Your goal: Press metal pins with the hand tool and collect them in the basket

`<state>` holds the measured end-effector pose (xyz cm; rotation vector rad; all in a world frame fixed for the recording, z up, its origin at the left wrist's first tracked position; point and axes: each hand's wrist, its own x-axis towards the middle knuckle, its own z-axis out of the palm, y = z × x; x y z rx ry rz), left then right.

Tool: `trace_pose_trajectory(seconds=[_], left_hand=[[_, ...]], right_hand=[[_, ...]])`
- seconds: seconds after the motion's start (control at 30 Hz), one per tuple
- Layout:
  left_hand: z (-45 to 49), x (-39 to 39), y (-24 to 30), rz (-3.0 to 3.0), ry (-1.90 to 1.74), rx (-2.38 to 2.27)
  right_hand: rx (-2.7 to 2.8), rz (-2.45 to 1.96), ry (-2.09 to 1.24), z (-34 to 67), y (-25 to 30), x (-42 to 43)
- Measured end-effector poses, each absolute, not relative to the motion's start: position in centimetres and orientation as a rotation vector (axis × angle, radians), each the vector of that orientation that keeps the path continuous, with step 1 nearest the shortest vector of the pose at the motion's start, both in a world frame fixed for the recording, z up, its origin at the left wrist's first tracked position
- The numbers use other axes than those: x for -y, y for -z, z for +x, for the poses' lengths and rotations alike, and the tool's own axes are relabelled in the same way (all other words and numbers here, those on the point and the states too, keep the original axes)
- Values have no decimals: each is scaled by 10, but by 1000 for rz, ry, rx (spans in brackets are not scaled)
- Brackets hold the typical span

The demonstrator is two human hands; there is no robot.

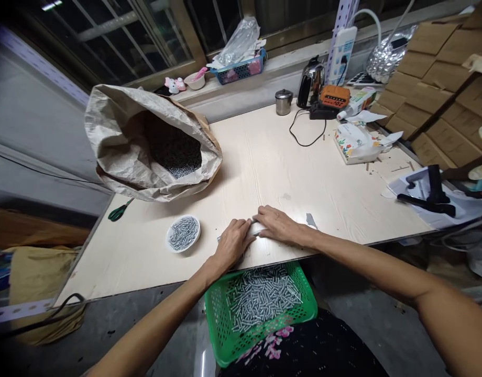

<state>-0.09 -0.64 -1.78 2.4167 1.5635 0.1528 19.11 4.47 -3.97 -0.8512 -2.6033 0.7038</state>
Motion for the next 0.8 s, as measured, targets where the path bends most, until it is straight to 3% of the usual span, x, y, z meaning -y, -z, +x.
trace_pose_trajectory(seconds=[0.23, 0.47, 0.8], left_hand=[[-48, 54, -8, 2225, -756, -1850], [-62, 86, 7, 1960, -499, -2079], [-58, 70, 11, 2375, -690, -1818]], right_hand=[[2445, -964, -630, 205, 27, -31], [2524, -919, -600, 181, 38, -10], [2296, -873, -966, 178, 47, -24]])
